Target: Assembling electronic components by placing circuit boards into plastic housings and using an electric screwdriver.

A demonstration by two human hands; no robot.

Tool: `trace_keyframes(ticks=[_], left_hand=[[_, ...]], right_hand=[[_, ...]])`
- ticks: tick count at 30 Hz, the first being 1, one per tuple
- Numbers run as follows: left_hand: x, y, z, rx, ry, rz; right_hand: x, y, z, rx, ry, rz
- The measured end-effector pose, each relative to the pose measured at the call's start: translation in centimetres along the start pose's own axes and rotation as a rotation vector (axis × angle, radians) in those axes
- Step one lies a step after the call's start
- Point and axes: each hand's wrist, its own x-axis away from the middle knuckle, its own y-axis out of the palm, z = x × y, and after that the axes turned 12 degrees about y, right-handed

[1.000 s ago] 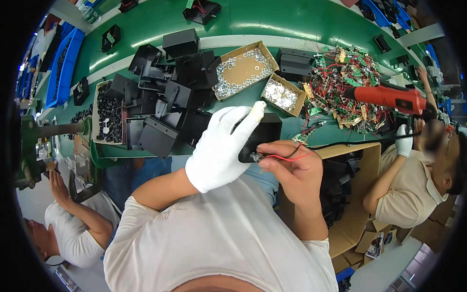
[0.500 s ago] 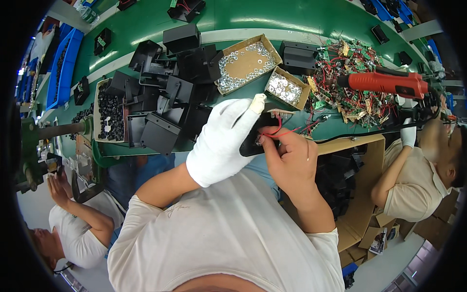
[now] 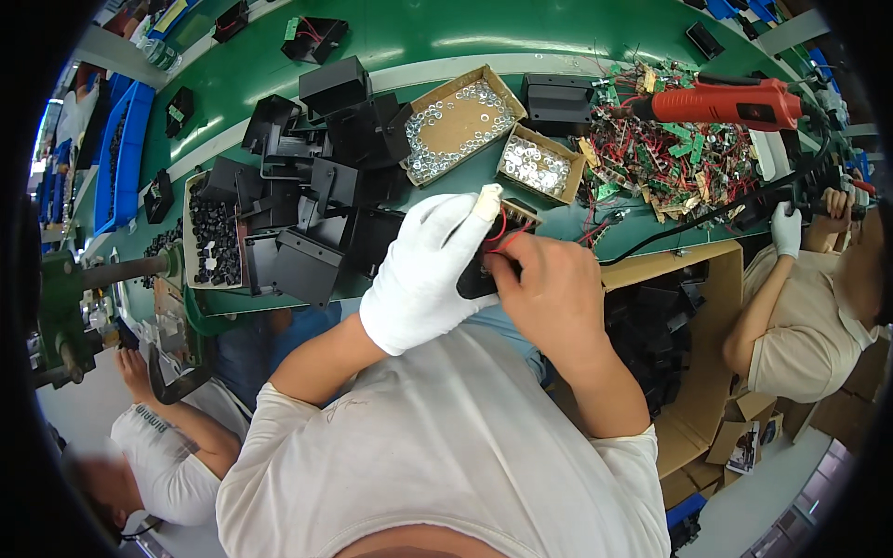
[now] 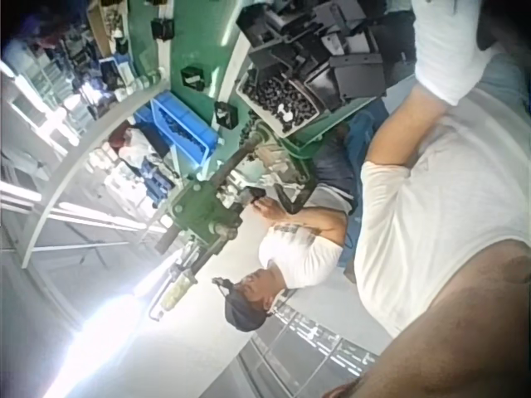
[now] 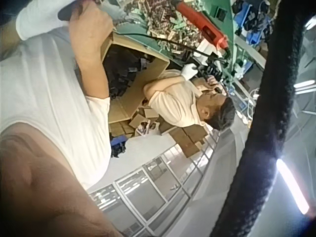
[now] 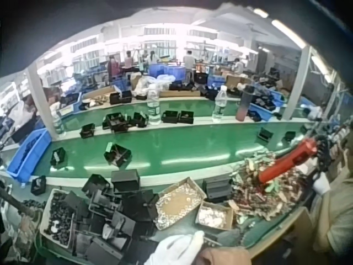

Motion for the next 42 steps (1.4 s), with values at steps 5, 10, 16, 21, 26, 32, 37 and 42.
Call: trace_keyframes(ticks=[5, 10, 16, 21, 26, 32, 37, 42], left_hand=[[-0.3, -0.2, -0.6, -0.062, 0.075, -0.002], [-0.3, 0.8, -0.2, -0.073, -0.032, 0.024], [-1.1, 0.1, 0.2, -0.009, -0.163, 0.182], [-0.8, 1.8, 0.2, 0.191, -0.099, 0.363], [-0.9, 0.6, 0.6, 0.191, -0.017, 0.311], [-2.0, -2.2, 1.6, -0.015, -0.002, 0.025], [-1.5, -2.2, 0.8, 0.083, 0.022, 0.039], [-1.3, -1.4, 0.5, 0.226, -0.003, 0.087]], right_hand=[[-0.1, 0.8, -0.9, 0.176, 0.049, -0.059], [0.3, 2.3, 1.6, -0.051, -0.045, -0.039], [3.4, 1.7, 4.0, -0.818, 0.141, 0.372], [4.2, 3.1, 4.0, -1.193, 0.367, -0.167], [3.7, 3.0, 4.4, -1.097, 0.203, -0.231], [3.5, 3.5, 4.2, -0.934, 0.058, -0.16], [4.2, 4.5, 4.4, -1.033, 0.123, -0.182], [4.5, 3.5, 4.3, -0.891, 0.099, -0.131]])
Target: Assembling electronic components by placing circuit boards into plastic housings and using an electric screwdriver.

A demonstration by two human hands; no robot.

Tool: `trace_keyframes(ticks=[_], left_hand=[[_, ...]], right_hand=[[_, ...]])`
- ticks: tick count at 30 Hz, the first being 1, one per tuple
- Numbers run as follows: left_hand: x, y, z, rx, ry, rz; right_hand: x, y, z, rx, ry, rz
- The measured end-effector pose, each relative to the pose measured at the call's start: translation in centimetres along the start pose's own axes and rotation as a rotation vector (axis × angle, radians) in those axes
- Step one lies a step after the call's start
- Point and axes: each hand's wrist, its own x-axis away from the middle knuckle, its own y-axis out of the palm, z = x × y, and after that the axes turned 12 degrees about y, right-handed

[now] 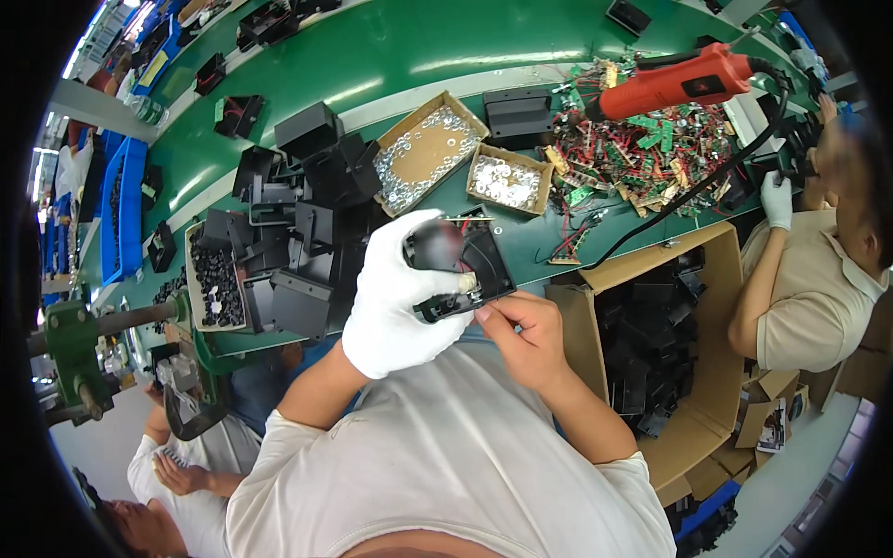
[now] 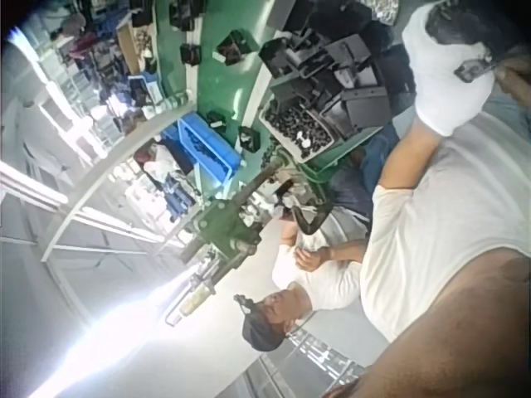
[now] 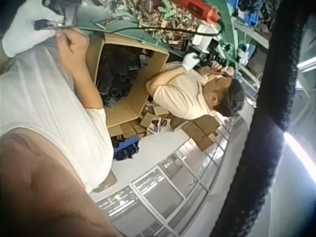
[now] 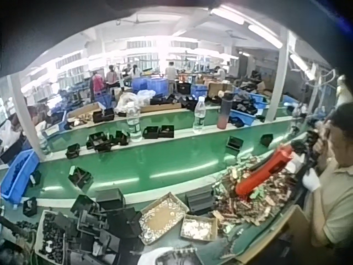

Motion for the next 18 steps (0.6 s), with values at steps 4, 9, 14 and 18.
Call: trace_keyframes(ticks=[4, 9, 14, 18], left_hand=[[1.7, 1.9, 0.1, 0.182, -0.13, 0.172], [3.4, 3.1, -1.7, 0.631, -0.492, 0.312], [3.7, 1.9, -0.9, 1.292, -0.864, 0.452], [3.4, 1.1, -0.4, 1.776, -0.981, 0.671]], right_hand=[[-1.1, -3.3, -2.7, 0.171, -0.085, -0.202], [-8.5, -6.1, -6.0, 0.487, -0.163, 0.249], [-16.2, -4.3, -2.3, 1.192, -0.19, 0.236], [-18.2, -3.7, -1.6, 1.389, -0.176, 0.162]])
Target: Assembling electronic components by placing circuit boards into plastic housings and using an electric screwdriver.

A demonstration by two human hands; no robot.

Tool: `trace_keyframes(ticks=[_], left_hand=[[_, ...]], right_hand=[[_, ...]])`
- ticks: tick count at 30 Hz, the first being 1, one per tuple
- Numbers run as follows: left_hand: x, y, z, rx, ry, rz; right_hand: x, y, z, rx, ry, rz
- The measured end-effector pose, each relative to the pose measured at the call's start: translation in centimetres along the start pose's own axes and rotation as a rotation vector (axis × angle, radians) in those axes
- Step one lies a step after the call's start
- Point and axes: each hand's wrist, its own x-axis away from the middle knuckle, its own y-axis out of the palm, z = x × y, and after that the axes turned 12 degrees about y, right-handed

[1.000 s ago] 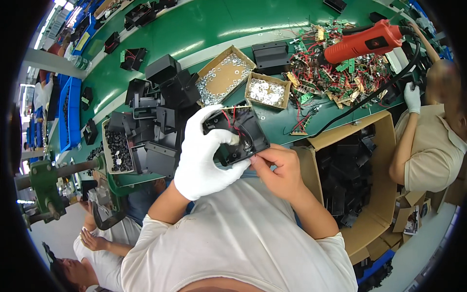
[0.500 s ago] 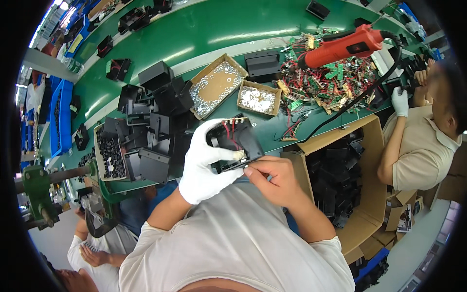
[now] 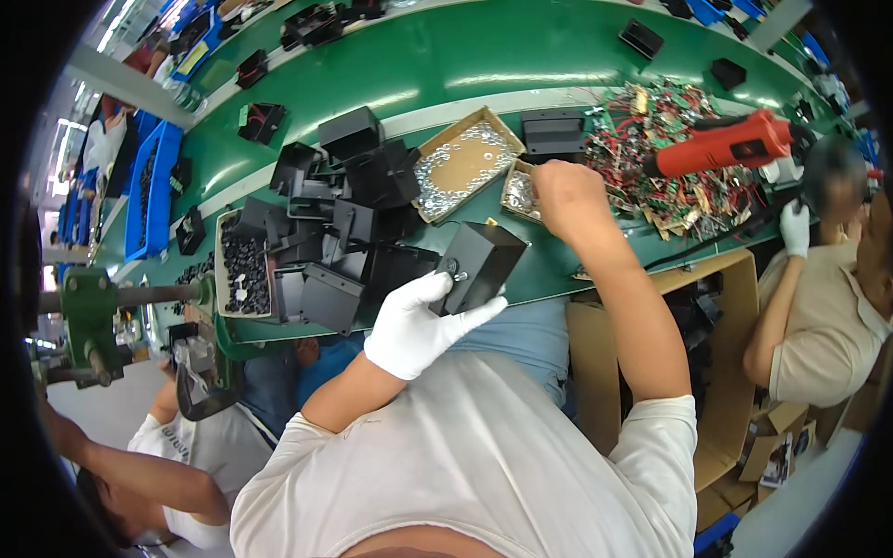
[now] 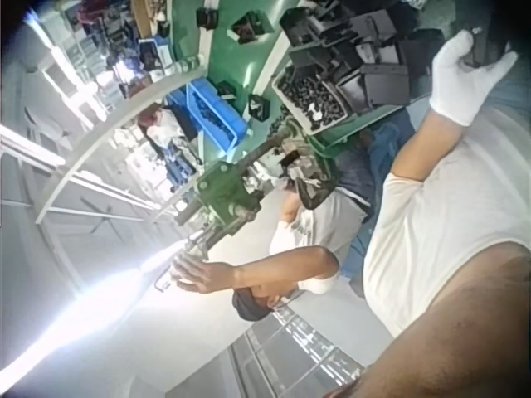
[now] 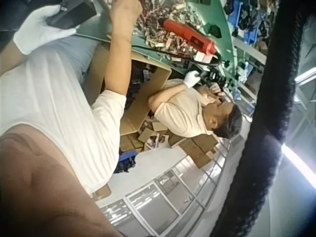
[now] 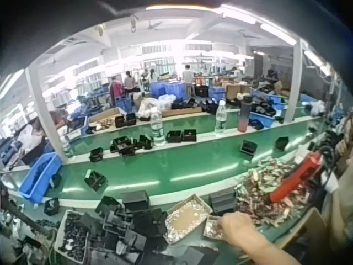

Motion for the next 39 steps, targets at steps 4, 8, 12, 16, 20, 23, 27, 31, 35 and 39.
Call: trace_keyframes(ticks=[4, 8, 12, 16, 20, 23, 27, 31, 35, 39], left_hand=[[0.3, 0.1, 0.6, 0.276, -0.165, 0.057], [-0.2, 0.7, 0.8, 0.322, -0.236, 0.118], [-0.6, 0.3, 0.5, 0.229, -0.163, 0.077], [-1.0, -1.2, -0.3, 0.087, -0.008, 0.017], [-1.0, -1.6, -0.9, -0.048, 0.131, -0.032], [-1.0, -1.1, -1.0, -0.108, 0.16, -0.06], [-1.3, -1.5, -1.1, -0.132, 0.156, -0.053], [-1.6, -1.7, -1.4, -0.153, 0.151, -0.039], [-1.8, -2.0, -1.6, -0.167, 0.145, -0.028], [-1.9, -2.4, -1.9, -0.167, 0.125, -0.018]], right_hand=[[0.9, -0.5, 0.2, -0.119, -0.031, 0.016], [1.9, -1.6, -0.3, -0.272, 0.046, 0.062], [2.4, -1.9, 0.9, -0.484, 0.097, 0.046], [2.9, -2.5, 0.9, -0.627, 0.166, 0.007], [3.3, -2.4, 0.6, -0.641, 0.184, 0.082], [3.6, -1.6, 0.5, -0.461, 0.062, 0.404], [4.1, -1.8, 0.1, -0.623, 0.223, 0.197], [4.0, -1.9, 0.0, -0.504, 0.213, 0.147], [2.4, -0.9, -0.2, -0.278, 0.095, 0.157], [0.7, 0.1, -0.1, -0.105, -0.057, 0.12]])
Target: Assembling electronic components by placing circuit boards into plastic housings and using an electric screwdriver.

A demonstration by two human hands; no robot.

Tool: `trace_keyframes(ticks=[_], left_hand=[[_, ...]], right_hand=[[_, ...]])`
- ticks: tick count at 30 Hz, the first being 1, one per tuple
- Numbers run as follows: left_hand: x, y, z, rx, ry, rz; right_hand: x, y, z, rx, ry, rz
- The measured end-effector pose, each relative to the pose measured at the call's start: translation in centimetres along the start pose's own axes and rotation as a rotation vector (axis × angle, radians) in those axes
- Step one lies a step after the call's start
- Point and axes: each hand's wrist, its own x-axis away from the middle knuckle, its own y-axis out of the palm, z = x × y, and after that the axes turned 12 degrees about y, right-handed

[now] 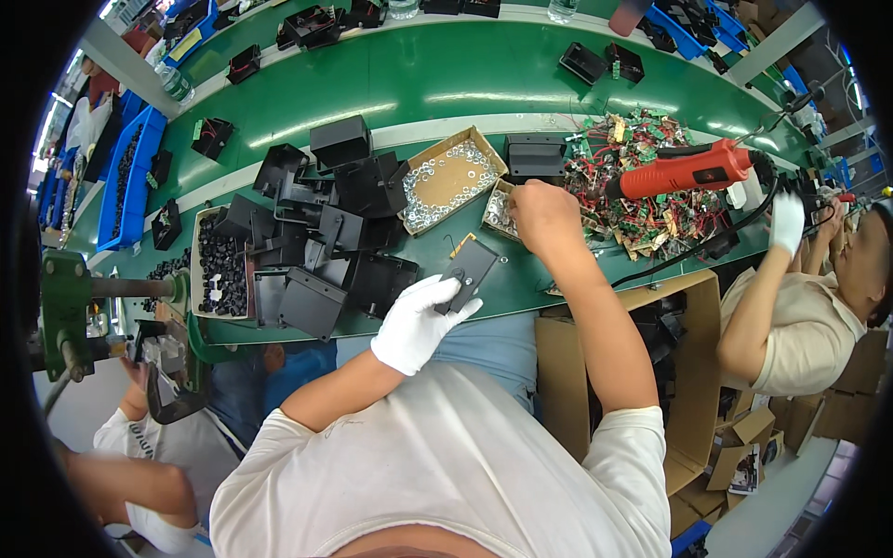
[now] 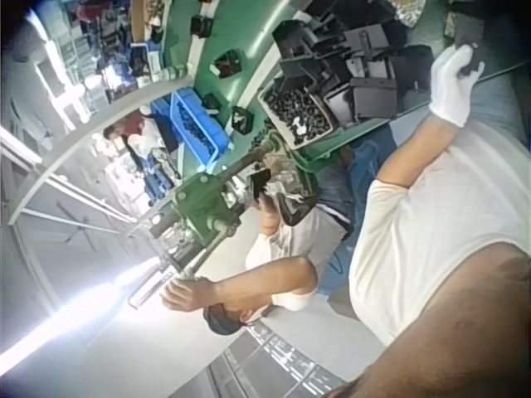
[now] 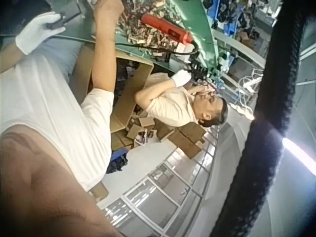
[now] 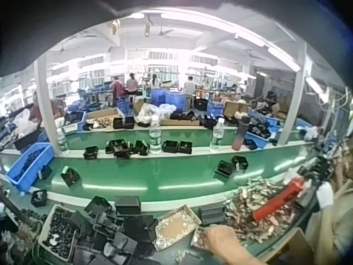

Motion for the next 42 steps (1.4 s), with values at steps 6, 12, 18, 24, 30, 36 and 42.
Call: trace_keyframes(ticks=[6, 12, 18, 24, 30, 36, 42], left_hand=[[0.3, 0.1, 0.0, -0.008, 0.029, -0.004], [0.1, 0.4, -0.2, -0.241, 0.136, -0.005], [-0.1, 1.0, -0.6, -0.733, 0.327, -0.043], [-0.2, 0.7, -1.0, -0.755, 0.339, -0.012], [0.0, 0.7, -0.9, -0.786, 0.34, -0.021], [0.1, 0.9, -0.8, -0.716, 0.341, -0.019], [-0.1, 1.0, -0.9, -0.727, 0.339, 0.012]], right_hand=[[0.9, -2.1, -0.6, -0.383, 0.125, -0.1], [7.1, -6.6, -2.3, -1.363, 0.484, -0.33], [10.4, -5.6, -3.6, -1.417, 0.477, -0.371], [10.2, -5.8, -3.7, -1.371, 0.524, -0.41], [10.5, -6.8, -4.8, -1.37, 0.573, -0.397], [11.2, -7.0, -5.1, -1.282, 0.549, -0.307], [11.1, -6.9, -4.8, -1.327, 0.583, -0.309]])
